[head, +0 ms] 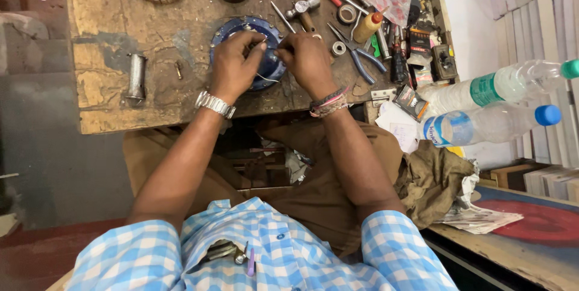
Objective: The person works on a blue circular electrical component on a cluttered workbench, using a screwdriver to adjust internal parts and connecting wires to a small cylindrical component. The person also wipes the workbench surface with a cloth and handles various tools and parts during the process.
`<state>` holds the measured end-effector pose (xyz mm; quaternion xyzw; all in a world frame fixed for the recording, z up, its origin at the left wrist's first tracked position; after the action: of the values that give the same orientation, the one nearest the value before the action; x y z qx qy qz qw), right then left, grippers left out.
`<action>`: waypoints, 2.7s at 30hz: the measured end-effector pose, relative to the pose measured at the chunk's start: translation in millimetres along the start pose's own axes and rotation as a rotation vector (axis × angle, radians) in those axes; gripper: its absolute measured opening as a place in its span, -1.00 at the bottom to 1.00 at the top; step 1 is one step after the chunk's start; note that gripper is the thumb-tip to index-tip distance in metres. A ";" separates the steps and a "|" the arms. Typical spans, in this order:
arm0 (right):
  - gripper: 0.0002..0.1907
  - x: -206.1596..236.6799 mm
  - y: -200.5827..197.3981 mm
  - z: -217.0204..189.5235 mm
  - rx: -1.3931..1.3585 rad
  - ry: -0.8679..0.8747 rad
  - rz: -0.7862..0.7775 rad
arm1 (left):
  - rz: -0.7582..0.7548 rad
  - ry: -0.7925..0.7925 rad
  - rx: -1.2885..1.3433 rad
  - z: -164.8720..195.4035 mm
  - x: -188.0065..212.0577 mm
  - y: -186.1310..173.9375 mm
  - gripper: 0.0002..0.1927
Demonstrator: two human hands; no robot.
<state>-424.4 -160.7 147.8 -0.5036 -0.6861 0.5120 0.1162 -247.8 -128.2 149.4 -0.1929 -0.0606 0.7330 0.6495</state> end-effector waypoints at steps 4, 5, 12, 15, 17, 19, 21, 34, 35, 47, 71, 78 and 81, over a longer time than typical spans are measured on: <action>-0.87 2.4 -14.4 -2.3 -0.055 -0.041 0.025 | 0.033 0.049 -0.108 4.5 -7.2 13.5 -0.90; -0.87 3.2 -16.1 -2.6 -0.065 -0.057 0.035 | 0.045 0.080 -0.117 5.2 -7.7 14.1 -0.91; -0.82 10.8 -0.9 7.5 -0.108 0.005 -0.067 | 0.045 0.096 -0.097 -2.2 -10.6 -1.4 -0.90; -0.79 14.5 9.3 11.4 -0.183 0.092 -0.126 | 0.008 0.029 -0.063 -6.3 -11.0 -6.0 -0.89; -0.77 14.9 11.8 9.1 -0.226 0.059 -0.114 | 0.004 0.043 -0.084 -5.6 -9.7 -7.5 -0.89; -0.72 14.2 11.4 2.5 -0.228 -0.060 -0.080 | 0.014 0.037 -0.085 -5.9 -8.4 -8.3 -0.89; -0.70 15.3 16.3 3.7 -0.259 0.002 -0.143 | 0.029 0.050 -0.087 -5.6 -7.1 -9.4 -0.89; -0.66 19.0 42.6 8.6 -0.463 0.085 -0.255 | 0.044 0.027 -0.033 -12.5 -1.9 -15.3 -0.88; -0.69 19.8 42.6 12.5 -0.409 0.100 -0.248 | 0.042 0.022 -0.027 -12.7 -1.8 -15.6 -0.88; -0.85 7.2 5.4 2.8 -0.216 -0.018 0.071 | -0.010 0.091 -0.117 -0.2 -0.9 -0.8 -0.88; -0.89 4.6 2.5 -11.5 -0.235 -0.055 0.180 | -0.065 0.195 -0.370 8.3 -10.4 5.7 -0.85; -0.85 7.5 40.3 31.8 -0.738 0.185 0.148 | -0.096 0.158 -0.331 6.1 -11.8 5.7 -0.86; -0.86 11.1 47.3 39.9 -0.789 0.218 0.127 | -0.111 0.139 -0.322 4.2 -12.6 6.9 -0.87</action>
<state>-429.5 -176.6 87.2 -0.6020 -0.7811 0.1595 -0.0454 -254.7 -140.9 153.5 -0.3408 -0.1428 0.6618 0.6523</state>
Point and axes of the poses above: each hand's wrist, its own x-axis away from the middle knuckle, its own y-axis out of the palm, z = x × y, the point moved 5 cm from there along -x, towards the middle knuckle, and after that the axes turned 12 degrees about -y, right-handed, at the moved point
